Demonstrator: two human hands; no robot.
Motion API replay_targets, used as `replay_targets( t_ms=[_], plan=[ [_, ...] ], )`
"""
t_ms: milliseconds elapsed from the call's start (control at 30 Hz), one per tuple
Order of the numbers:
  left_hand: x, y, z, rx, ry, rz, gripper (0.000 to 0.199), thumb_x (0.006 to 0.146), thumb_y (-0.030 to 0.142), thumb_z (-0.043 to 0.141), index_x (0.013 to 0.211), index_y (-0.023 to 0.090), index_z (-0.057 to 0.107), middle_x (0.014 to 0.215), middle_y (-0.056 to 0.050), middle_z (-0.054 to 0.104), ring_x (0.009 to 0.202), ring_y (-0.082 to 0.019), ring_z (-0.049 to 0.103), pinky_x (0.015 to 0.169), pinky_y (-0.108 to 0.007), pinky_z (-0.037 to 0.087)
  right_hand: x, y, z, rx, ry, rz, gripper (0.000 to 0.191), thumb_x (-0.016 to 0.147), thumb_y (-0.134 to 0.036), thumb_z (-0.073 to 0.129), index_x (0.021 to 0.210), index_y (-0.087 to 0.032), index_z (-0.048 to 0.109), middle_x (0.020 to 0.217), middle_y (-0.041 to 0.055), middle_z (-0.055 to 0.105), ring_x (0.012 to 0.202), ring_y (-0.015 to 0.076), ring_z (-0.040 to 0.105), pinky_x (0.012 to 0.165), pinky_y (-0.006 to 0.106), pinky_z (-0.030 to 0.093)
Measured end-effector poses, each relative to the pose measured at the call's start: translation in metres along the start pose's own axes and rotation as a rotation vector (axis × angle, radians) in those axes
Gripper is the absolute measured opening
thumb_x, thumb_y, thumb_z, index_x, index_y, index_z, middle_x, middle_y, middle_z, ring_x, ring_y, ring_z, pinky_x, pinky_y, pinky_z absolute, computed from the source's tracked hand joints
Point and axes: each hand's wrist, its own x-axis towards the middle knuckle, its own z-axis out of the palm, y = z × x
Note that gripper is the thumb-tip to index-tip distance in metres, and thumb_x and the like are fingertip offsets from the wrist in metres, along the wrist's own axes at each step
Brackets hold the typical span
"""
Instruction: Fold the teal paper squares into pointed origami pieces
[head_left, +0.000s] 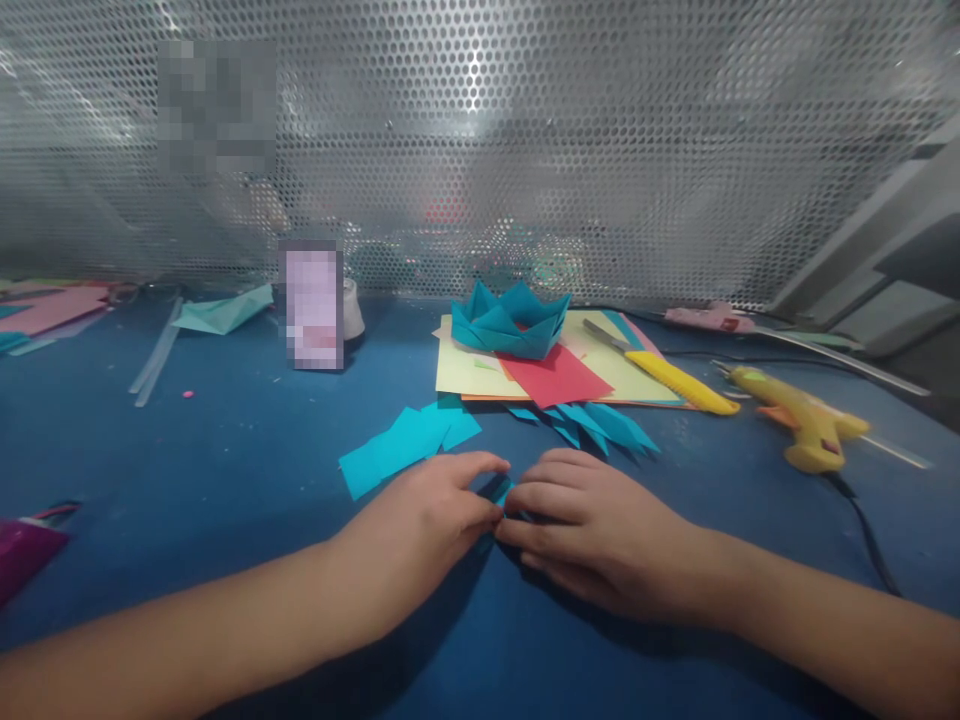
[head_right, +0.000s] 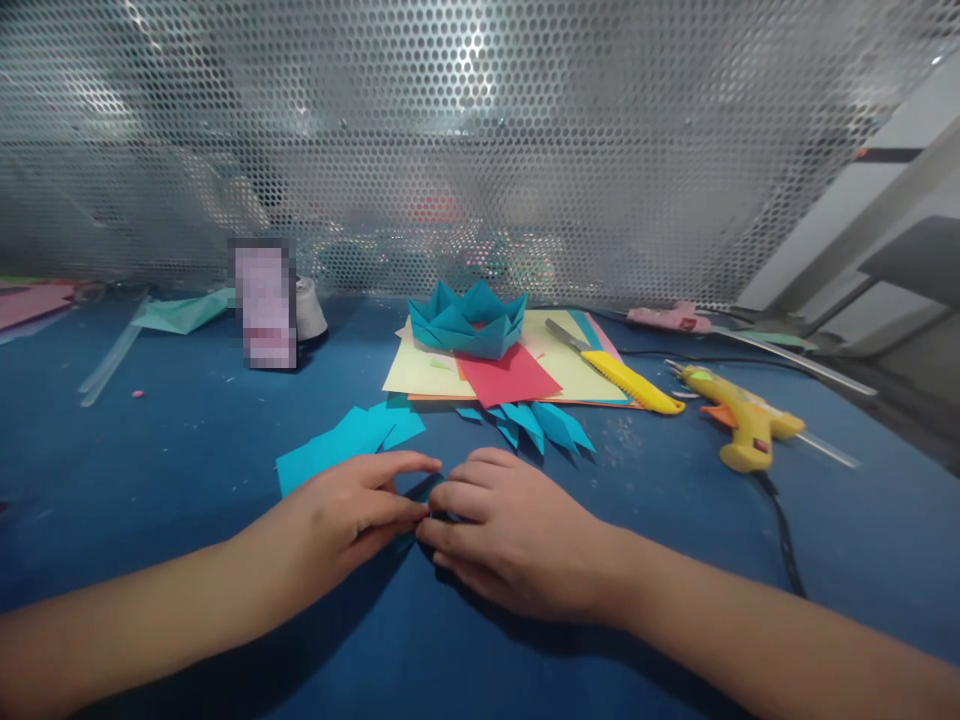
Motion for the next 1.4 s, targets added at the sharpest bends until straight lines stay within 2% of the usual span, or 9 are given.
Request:
replay_targets(
  t_ms=[167,300,467,600,833,1000,1133,1267,1400],
  plan=[
    [0.003,0.000,-0.014,-0.030,-0.147,0.031,0.024,0.092,0.010,0.048,0.087,0.015,0.071,0.110,-0.008,0.066,0.089,-0.020,0.064,0.080,-0.034,0.048,-0.001,0.000,-0.001,0.044,-0.039,0.018,0.024,0.095,-0.024,0.047,0.113,-0.020,0.062,0.096,0.0063,0.062,0.093,0.0184,0.051,0.084,0.034,0.040],
    [0.005,-0.005,-0.022,-0.070,-0.214,0.001,0.022,0.092,0.011,0.051,0.088,0.020,0.071,0.117,-0.004,0.064,0.096,-0.021,0.063,0.087,-0.034,0.044,0.000,-0.002,-0.001,0.053,-0.089,0.031,0.026,0.095,-0.027,0.048,0.117,-0.024,0.061,0.098,0.0058,0.061,0.097,0.0192,0.049,0.084,0.035,0.040],
    [0.007,-0.008,-0.025,-0.103,-0.247,-0.018,0.019,0.091,0.013,0.055,0.092,0.022,0.071,0.118,-0.002,0.063,0.095,-0.019,0.063,0.084,-0.029,0.043,0.001,-0.003,-0.002,0.098,-0.096,0.048,0.026,0.095,-0.029,0.049,0.117,-0.026,0.061,0.101,0.0067,0.059,0.098,0.0205,0.049,0.082,0.034,0.041],
    [0.005,-0.008,-0.025,-0.084,-0.243,0.009,0.022,0.092,0.013,0.052,0.097,0.024,0.071,0.119,-0.001,0.063,0.095,-0.018,0.065,0.081,-0.027,0.044,-0.001,0.002,-0.003,0.069,-0.015,0.042,0.024,0.094,-0.021,0.046,0.109,-0.018,0.065,0.092,0.0077,0.062,0.090,0.0194,0.052,0.082,0.035,0.041],
    [-0.005,-0.009,-0.018,-0.014,-0.176,0.014,0.028,0.093,0.012,0.046,0.105,0.023,0.069,0.127,-0.005,0.061,0.102,-0.023,0.065,0.083,-0.030,0.048,-0.002,0.008,-0.002,-0.195,0.136,0.126,0.025,0.086,-0.015,0.045,0.078,-0.017,0.069,0.074,0.0067,0.063,0.076,0.0202,0.053,0.073,0.036,0.042],
    [-0.008,-0.001,-0.015,-0.026,-0.124,-0.088,0.026,0.088,0.007,0.047,0.099,0.021,0.066,0.113,-0.006,0.060,0.080,-0.018,0.063,0.072,-0.029,0.048,-0.001,0.005,-0.001,-0.250,0.154,0.159,0.023,0.085,-0.014,0.045,0.072,-0.016,0.065,0.076,0.0077,0.064,0.076,0.0213,0.054,0.071,0.037,0.044],
    [-0.004,0.002,-0.010,-0.246,0.070,-0.249,0.018,0.081,0.003,0.048,0.087,0.019,0.053,0.088,0.000,0.055,0.073,-0.013,0.054,0.066,-0.023,0.044,0.000,0.004,0.000,-0.109,0.181,0.160,0.018,0.090,-0.017,0.047,0.096,-0.014,0.063,0.100,0.0092,0.066,0.094,0.0205,0.056,0.086,0.035,0.045],
    [-0.001,-0.001,-0.005,-0.418,0.264,-0.378,0.008,0.088,0.015,0.043,0.090,0.020,0.049,0.081,0.002,0.048,0.063,-0.011,0.045,0.059,-0.024,0.040,0.001,0.006,0.005,0.028,0.054,0.162,0.038,0.093,-0.030,0.051,0.128,-0.016,0.050,0.126,0.0104,0.058,0.116,0.0216,0.048,0.098,0.037,0.040],
    [-0.002,-0.001,-0.001,-0.484,0.285,-0.375,0.011,0.088,0.015,0.041,0.093,0.021,0.049,0.084,0.001,0.048,0.071,-0.013,0.047,0.067,-0.027,0.043,0.003,0.005,0.008,0.098,-0.029,0.177,0.034,0.095,-0.029,0.049,0.128,-0.020,0.051,0.123,0.0082,0.058,0.113,0.0215,0.047,0.098,0.039,0.038]
  ],
)
